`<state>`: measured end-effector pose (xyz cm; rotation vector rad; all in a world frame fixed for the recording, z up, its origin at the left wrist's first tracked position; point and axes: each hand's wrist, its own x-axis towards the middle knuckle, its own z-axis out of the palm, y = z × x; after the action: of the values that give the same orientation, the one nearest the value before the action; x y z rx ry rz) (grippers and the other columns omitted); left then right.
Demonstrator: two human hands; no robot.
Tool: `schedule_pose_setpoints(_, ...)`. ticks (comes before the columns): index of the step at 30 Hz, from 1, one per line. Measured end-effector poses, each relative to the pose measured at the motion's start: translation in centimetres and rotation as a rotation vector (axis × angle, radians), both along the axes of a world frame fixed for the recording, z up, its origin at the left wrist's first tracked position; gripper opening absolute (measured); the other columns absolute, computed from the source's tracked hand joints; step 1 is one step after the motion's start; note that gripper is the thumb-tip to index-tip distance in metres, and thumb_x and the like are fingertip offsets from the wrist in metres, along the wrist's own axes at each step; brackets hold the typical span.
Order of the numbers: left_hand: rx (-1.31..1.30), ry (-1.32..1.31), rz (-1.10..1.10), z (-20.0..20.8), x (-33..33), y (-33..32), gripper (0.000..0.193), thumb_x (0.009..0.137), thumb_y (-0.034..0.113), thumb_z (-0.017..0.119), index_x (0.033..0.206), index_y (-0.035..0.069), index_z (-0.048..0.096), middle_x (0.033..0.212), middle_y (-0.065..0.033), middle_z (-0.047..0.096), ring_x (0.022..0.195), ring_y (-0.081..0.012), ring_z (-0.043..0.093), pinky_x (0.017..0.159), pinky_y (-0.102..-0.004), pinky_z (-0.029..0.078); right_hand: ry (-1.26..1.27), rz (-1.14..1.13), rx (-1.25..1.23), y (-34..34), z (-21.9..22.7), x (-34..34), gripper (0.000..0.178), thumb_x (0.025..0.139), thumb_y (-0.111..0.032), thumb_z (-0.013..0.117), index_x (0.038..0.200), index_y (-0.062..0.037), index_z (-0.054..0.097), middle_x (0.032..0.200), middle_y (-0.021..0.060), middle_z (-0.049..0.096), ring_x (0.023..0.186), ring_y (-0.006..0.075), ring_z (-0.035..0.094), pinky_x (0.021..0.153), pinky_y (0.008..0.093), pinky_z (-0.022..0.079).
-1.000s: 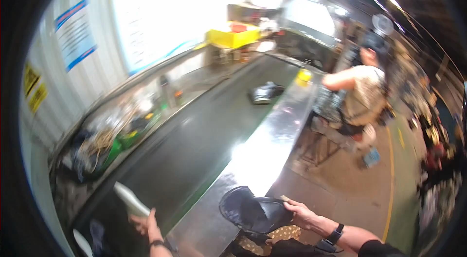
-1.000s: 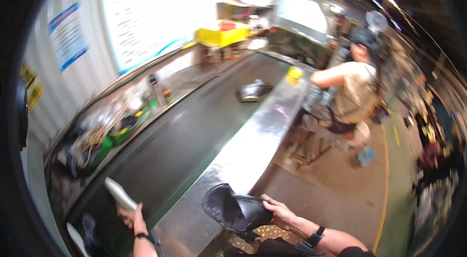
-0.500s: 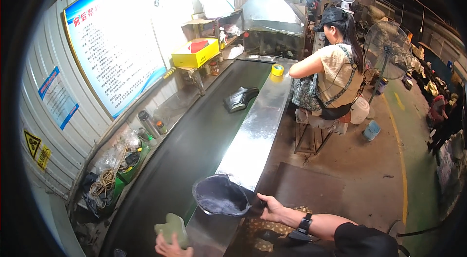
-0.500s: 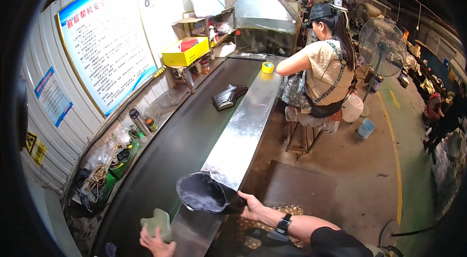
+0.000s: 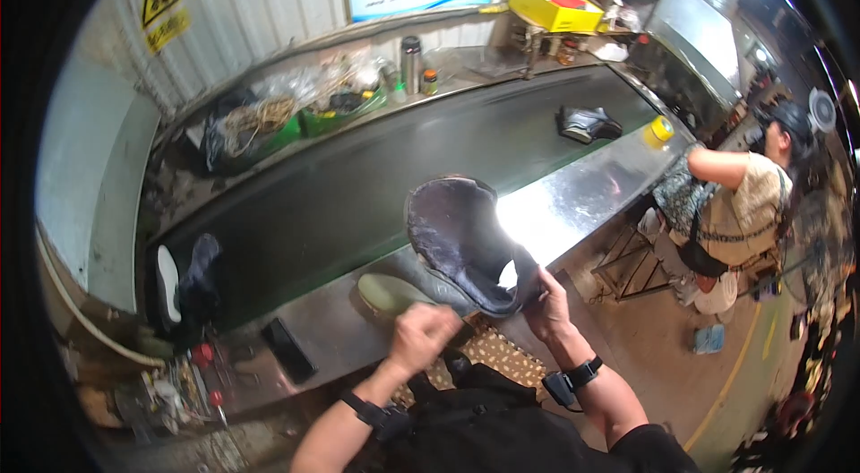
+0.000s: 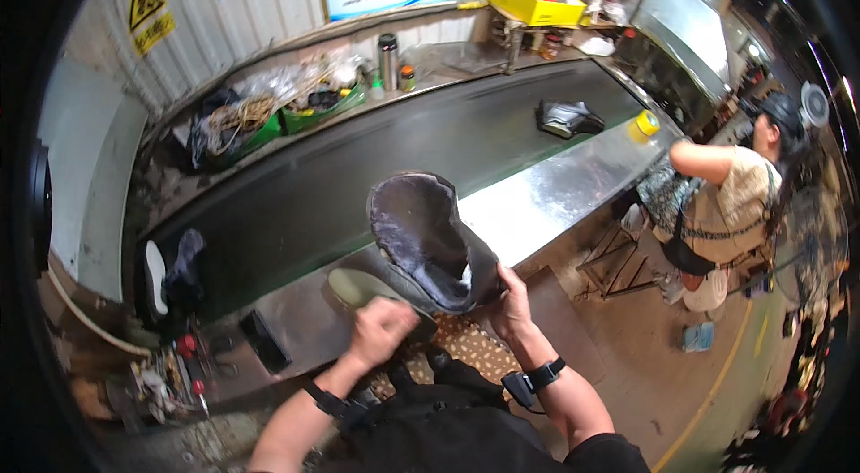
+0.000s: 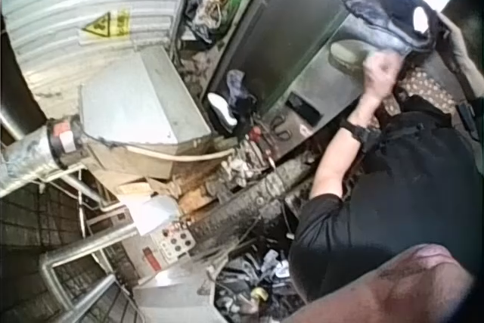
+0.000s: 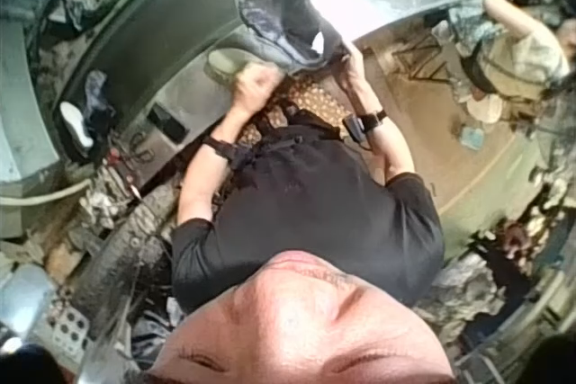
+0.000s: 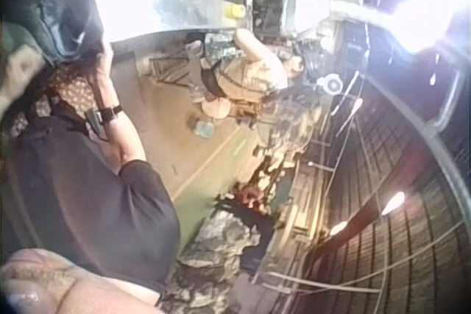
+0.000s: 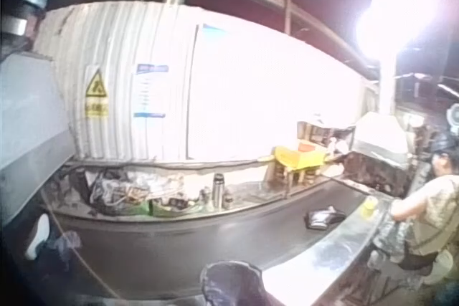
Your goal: Insert a shoe last and operate a toe-lasting machine to shape footwear.
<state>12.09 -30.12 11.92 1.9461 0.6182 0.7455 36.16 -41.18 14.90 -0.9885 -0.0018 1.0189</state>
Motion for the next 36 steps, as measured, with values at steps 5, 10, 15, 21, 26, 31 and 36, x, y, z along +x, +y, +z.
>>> schedule_pose_setpoints(5, -1.613, -0.470, 0.323, 1.1, -2.8, 10.1, 0.056, 0.097, 0.048, 0.064, 0.122, -0.002, 0.065, 0.106, -0.0145, 0.070, 0.112, -0.0247, 0.063, 0.099, -0.0428, 0.050, -1.341, 0.556, 0.144, -3.1, 2.7, -0.3, 0.067, 0.087, -0.012, 0.079, 0.145, 0.0043, 0.051, 0.116, 0.0155, 0.068, 0.082, 0.0188, 0.065, 0.077, 0.0325, 0.056)
schedule_pose_setpoints(10, -1.188, -0.052, 0.471, -5.2, -4.7, 12.6, 0.032, 0.095, 0.026, 0.073, 0.108, -0.003, 0.072, 0.099, -0.0123, 0.073, 0.089, -0.0218, 0.070, 0.076, -0.0355, 0.056, -1.969, 0.780, 0.266, -4.0, -2.7, -4.3, 0.061, 0.075, -0.012, 0.082, 0.133, -0.0065, 0.063, 0.098, 0.0115, 0.062, 0.091, 0.0290, 0.064, 0.112, 0.0502, 0.047)
schedule_pose_setpoints(15, -0.451, 0.360, 0.826, -8.4, -3.3, 14.3, 0.036, 0.093, 0.034, 0.074, 0.108, 0.001, 0.075, 0.097, -0.0106, 0.077, 0.088, -0.0193, 0.070, 0.080, -0.0357, 0.052, -1.765, 0.364, 0.358, -0.6, -8.3, -6.8, 0.118, 0.067, -0.018, 0.095, 0.160, -0.0056, 0.024, 0.147, 0.0225, 0.045, 0.127, 0.0374, 0.057, 0.108, 0.0498, 0.049)
schedule_pose_setpoints(21, -0.246, 0.629, 0.950, -8.3, -3.4, 12.9, 0.040, 0.097, 0.044, 0.061, 0.111, 0.010, 0.076, 0.107, -0.0191, 0.074, 0.102, -0.0432, 0.067, 0.091, -0.0463, 0.051, -1.307, 0.666, 0.263, 0.4, -9.6, -5.9, 0.129, 0.067, -0.019, 0.096, 0.161, 0.0028, 0.009, 0.165, 0.0284, 0.019, 0.148, 0.0432, 0.035, 0.119, 0.0508, 0.035)
schedule_pose_setpoints(26, -0.513, 0.521, 0.816, -7.0, -2.4, 11.2, 0.044, 0.095, 0.045, 0.064, 0.107, 0.003, 0.074, 0.102, -0.0176, 0.076, 0.097, -0.0337, 0.071, 0.089, -0.0438, 0.051, -1.513, 0.708, 0.328, -2.0, -9.7, -4.5, 0.108, 0.073, -0.021, 0.093, 0.155, 0.0051, 0.029, 0.152, 0.0297, 0.044, 0.141, 0.0434, 0.046, 0.117, 0.0548, 0.036)
schedule_pose_setpoints(31, -0.390, 0.656, 0.900, -6.6, 0.9, 9.1, 0.065, 0.075, 0.049, 0.082, 0.114, -0.001, 0.067, 0.105, -0.0232, 0.073, 0.102, -0.0375, 0.070, 0.091, -0.0444, 0.053, -1.597, 0.768, 0.372, -1.9, -10.9, -3.3, 0.092, 0.080, -0.017, 0.087, 0.151, 0.0058, 0.034, 0.150, 0.0281, 0.046, 0.139, 0.0428, 0.048, 0.116, 0.0573, 0.035)
schedule_pose_setpoints(36, -0.495, 0.486, 0.965, -8.4, 0.2, 10.1, 0.048, 0.075, 0.038, 0.080, 0.101, -0.001, 0.070, 0.099, -0.0205, 0.074, 0.097, -0.0367, 0.070, 0.088, -0.0443, 0.053, -1.438, 0.761, 0.343, -0.5, -12.6, -3.8, 0.095, 0.076, -0.016, 0.090, 0.151, 0.0045, 0.036, 0.146, 0.0250, 0.050, 0.136, 0.0432, 0.051, 0.116, 0.0576, 0.036)
